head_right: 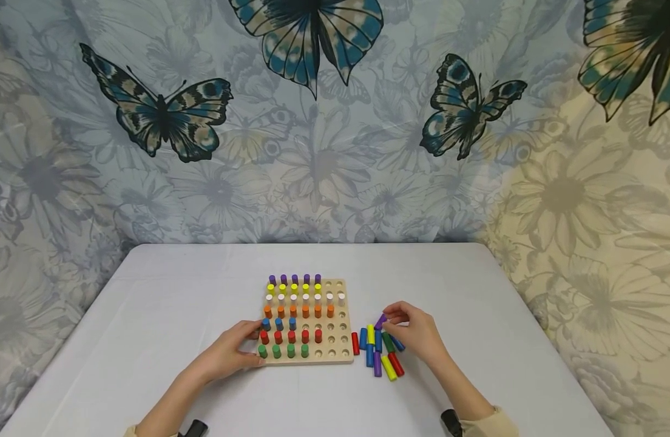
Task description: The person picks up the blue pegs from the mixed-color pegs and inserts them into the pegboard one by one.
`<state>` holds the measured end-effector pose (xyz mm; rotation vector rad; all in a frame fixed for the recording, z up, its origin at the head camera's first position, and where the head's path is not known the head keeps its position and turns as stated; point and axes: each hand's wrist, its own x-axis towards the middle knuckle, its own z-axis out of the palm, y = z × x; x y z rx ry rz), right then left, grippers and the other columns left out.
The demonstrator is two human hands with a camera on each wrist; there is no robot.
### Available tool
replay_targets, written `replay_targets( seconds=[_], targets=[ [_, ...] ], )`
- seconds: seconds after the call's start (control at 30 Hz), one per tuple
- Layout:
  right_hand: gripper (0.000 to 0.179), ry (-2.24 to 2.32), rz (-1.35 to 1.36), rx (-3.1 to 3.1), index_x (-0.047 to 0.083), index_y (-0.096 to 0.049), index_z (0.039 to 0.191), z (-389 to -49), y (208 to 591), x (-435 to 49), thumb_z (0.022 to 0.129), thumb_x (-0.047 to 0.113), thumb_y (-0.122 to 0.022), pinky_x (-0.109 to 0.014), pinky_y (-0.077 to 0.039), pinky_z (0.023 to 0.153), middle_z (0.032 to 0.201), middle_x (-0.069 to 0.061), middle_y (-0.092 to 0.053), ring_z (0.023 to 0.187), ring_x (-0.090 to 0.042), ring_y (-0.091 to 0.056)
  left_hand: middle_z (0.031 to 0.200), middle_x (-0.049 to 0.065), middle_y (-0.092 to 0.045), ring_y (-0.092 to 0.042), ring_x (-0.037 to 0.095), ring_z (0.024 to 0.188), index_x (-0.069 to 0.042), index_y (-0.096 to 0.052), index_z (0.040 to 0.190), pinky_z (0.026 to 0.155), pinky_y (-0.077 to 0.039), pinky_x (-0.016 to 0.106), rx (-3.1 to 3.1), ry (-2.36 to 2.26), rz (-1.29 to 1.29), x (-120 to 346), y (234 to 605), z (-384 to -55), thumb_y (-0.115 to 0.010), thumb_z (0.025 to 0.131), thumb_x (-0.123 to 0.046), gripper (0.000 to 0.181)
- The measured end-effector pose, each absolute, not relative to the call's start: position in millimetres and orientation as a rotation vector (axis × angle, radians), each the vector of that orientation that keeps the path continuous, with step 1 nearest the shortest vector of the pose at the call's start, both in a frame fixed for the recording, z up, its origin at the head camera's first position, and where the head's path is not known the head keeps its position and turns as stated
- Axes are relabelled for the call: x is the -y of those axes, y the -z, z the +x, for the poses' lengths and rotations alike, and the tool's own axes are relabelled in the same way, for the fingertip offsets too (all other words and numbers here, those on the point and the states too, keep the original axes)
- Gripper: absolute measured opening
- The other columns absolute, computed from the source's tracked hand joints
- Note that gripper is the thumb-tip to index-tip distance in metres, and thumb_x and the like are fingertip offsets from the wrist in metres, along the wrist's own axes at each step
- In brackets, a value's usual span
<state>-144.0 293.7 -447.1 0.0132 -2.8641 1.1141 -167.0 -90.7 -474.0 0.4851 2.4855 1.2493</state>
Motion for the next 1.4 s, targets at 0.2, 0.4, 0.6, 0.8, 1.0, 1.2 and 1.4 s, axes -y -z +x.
replay_targets(
  seconds=[0.2,0.4,0.6,0.8,1.0,1.2,1.4],
  targets=[
    [0.023,-1.090,0.020,2.908,0.004,-0.066,0.107,-141,447,-301,0.087,0.013,-0.074,-0.023,-0.052,0.072,0.089,0.000,-0.065,0.087,-0.020,-0.062,0.135,0.018,-0.050,-0.052,0.035,0.120,0.005,-0.044,0.141,0.090,-0.050,0.045,-2.487,-1.253,0.486,91,473,-167,-0.084,0.076,-0.013,0.078],
    [0.024,-1.064,0.033,2.972,0.003,-0.066,0.105,-140,450,-305,0.084,0.010,-0.075,-0.024,-0.051,0.067,0.094,-0.003,-0.066,0.084,-0.019,-0.059,0.134,0.019,-0.050,-0.052,0.034,0.119,0.007,-0.044,0.141,0.088,-0.051,0.043,-2.484,-1.269,0.490,92,473,-168,-0.083,0.077,-0.012,0.077],
    [0.024,-1.017,0.042,3.019,0.002,-0.066,0.104,-139,453,-308,0.082,0.007,-0.075,-0.024,-0.050,0.064,0.092,-0.003,-0.065,0.081,-0.018,-0.057,0.134,0.018,-0.050,-0.052,0.034,0.119,0.006,-0.043,0.142,0.088,-0.051,0.043,-2.486,-1.261,0.502,92,473,-168,-0.083,0.078,-0.012,0.077],
    [0.025,-1.005,0.044,3.050,0.001,-0.066,0.105,-139,453,-306,0.081,0.004,-0.075,-0.026,-0.052,0.065,0.092,-0.002,-0.064,0.079,-0.016,-0.056,0.133,0.017,-0.050,-0.051,0.034,0.119,0.005,-0.043,0.142,0.091,-0.049,0.046,-2.478,-1.244,0.502,92,471,-169,-0.083,0.078,-0.013,0.078],
    [0.025,-0.987,0.090,3.050,0.001,-0.066,0.103,-140,455,-305,0.080,0.002,-0.075,-0.025,-0.052,0.065,0.091,-0.003,-0.064,0.079,-0.016,-0.057,0.132,0.016,-0.051,-0.051,0.033,0.118,0.005,-0.044,0.141,0.090,-0.048,0.046,-2.486,-1.246,0.497,92,471,-169,-0.083,0.077,-0.012,0.078],
    [0.024,-0.967,0.098,3.060,0.002,-0.067,0.101,-142,458,-303,0.079,0.000,-0.075,-0.024,-0.051,0.062,0.086,-0.001,-0.061,0.077,-0.016,-0.055,0.131,0.015,-0.051,-0.051,0.034,0.118,0.005,-0.045,0.141,0.090,-0.048,0.047,-2.492,-1.227,0.501,93,472,-171,-0.084,0.076,-0.014,0.078],
    [0.023,-0.926,0.114,3.057,0.002,-0.067,0.098,-142,459,-302,0.077,0.000,-0.075,-0.025,-0.050,0.062,0.082,0.000,-0.060,0.075,-0.016,-0.054,0.130,0.015,-0.052,-0.052,0.033,0.118,0.004,-0.045,0.140,0.093,-0.047,0.049,-2.493,-1.215,0.498,93,473,-171,-0.084,0.076,-0.014,0.078]
  ],
)
